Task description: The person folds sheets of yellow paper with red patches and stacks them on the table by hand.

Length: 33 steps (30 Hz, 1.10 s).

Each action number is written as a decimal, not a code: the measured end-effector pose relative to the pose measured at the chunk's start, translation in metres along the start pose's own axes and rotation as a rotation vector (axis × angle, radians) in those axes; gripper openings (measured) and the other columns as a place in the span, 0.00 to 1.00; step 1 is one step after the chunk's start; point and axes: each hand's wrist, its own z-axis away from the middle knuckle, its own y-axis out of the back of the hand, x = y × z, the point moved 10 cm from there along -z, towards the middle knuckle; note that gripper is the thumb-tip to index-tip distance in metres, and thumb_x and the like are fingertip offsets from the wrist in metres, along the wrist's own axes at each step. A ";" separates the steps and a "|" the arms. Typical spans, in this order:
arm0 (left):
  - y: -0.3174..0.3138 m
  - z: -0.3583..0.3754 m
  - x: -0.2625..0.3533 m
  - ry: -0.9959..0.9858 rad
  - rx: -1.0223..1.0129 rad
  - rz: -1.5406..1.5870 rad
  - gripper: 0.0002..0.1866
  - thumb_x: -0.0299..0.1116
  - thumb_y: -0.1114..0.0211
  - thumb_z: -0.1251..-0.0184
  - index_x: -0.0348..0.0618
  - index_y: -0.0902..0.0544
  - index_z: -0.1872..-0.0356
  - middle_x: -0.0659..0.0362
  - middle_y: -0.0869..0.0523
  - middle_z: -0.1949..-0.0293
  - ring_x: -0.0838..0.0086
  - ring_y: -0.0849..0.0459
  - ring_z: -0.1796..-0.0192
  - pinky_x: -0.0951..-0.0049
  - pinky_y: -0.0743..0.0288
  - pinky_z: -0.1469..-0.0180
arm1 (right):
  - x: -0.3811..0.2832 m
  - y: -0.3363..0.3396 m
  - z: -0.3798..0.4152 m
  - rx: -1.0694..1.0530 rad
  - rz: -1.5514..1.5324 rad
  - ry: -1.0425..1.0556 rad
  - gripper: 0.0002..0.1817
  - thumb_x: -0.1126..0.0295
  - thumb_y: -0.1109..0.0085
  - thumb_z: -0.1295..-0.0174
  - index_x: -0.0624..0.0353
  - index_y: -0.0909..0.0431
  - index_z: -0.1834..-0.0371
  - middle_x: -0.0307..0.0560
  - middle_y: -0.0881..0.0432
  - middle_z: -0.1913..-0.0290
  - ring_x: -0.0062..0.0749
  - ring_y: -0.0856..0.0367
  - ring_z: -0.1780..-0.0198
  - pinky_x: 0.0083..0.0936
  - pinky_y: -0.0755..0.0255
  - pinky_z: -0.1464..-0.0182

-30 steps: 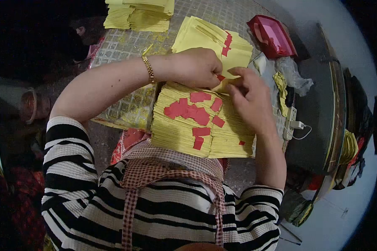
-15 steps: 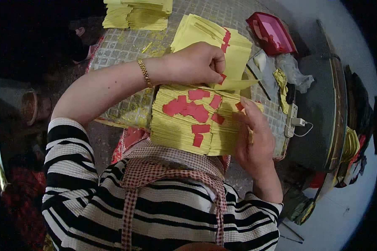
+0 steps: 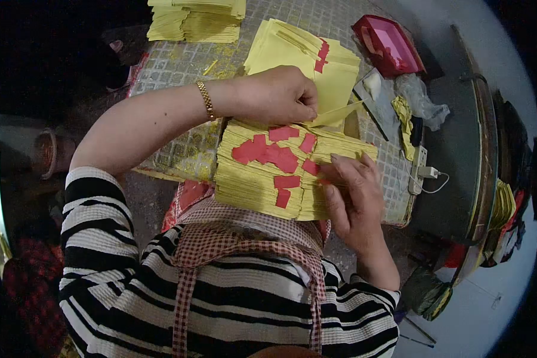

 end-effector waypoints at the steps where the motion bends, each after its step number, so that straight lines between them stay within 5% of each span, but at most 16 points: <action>1: 0.000 0.000 0.001 -0.007 0.000 -0.032 0.07 0.30 0.37 0.38 0.38 0.14 0.65 0.62 0.16 0.77 0.79 0.28 0.79 0.76 0.33 0.74 | 0.000 0.000 0.003 0.016 -0.004 0.005 0.24 0.82 0.43 0.49 0.62 0.27 0.45 0.51 0.19 0.52 0.39 0.22 0.52 0.45 0.41 0.35; 8: 0.022 -0.003 0.006 -0.065 0.156 -0.255 0.06 0.32 0.34 0.40 0.40 0.15 0.69 0.59 0.17 0.75 0.73 0.25 0.75 0.72 0.31 0.70 | 0.003 0.005 0.018 0.154 -0.019 -0.021 0.23 0.83 0.43 0.50 0.60 0.25 0.47 0.49 0.18 0.53 0.38 0.22 0.55 0.48 0.42 0.35; 12: 0.040 0.048 0.060 -0.662 0.653 -0.521 0.06 0.33 0.31 0.43 0.41 0.17 0.71 0.59 0.19 0.72 0.69 0.24 0.70 0.71 0.30 0.65 | 0.001 0.011 0.015 0.188 0.011 0.024 0.21 0.81 0.43 0.45 0.61 0.27 0.46 0.47 0.18 0.55 0.37 0.21 0.54 0.46 0.40 0.34; 17: 0.016 0.060 0.049 -0.516 0.333 -0.515 0.06 0.31 0.30 0.45 0.42 0.18 0.70 0.60 0.21 0.70 0.68 0.26 0.67 0.72 0.31 0.60 | -0.003 0.007 0.007 0.163 -0.037 0.039 0.21 0.82 0.41 0.50 0.60 0.25 0.49 0.47 0.19 0.51 0.38 0.22 0.55 0.44 0.40 0.35; 23: 0.012 0.054 0.041 -0.349 0.232 -0.457 0.06 0.30 0.30 0.46 0.43 0.19 0.71 0.60 0.23 0.71 0.67 0.27 0.67 0.70 0.32 0.59 | -0.008 0.013 -0.011 0.205 0.025 0.050 0.21 0.80 0.40 0.49 0.60 0.25 0.49 0.47 0.19 0.54 0.38 0.23 0.57 0.37 0.36 0.40; 33: 0.008 0.055 0.038 -0.296 0.196 -0.365 0.09 0.33 0.31 0.45 0.45 0.23 0.71 0.61 0.25 0.73 0.67 0.28 0.67 0.69 0.33 0.59 | 0.010 -0.019 -0.056 -0.018 0.125 -0.069 0.19 0.75 0.41 0.47 0.61 0.26 0.50 0.47 0.20 0.61 0.40 0.26 0.62 0.33 0.35 0.52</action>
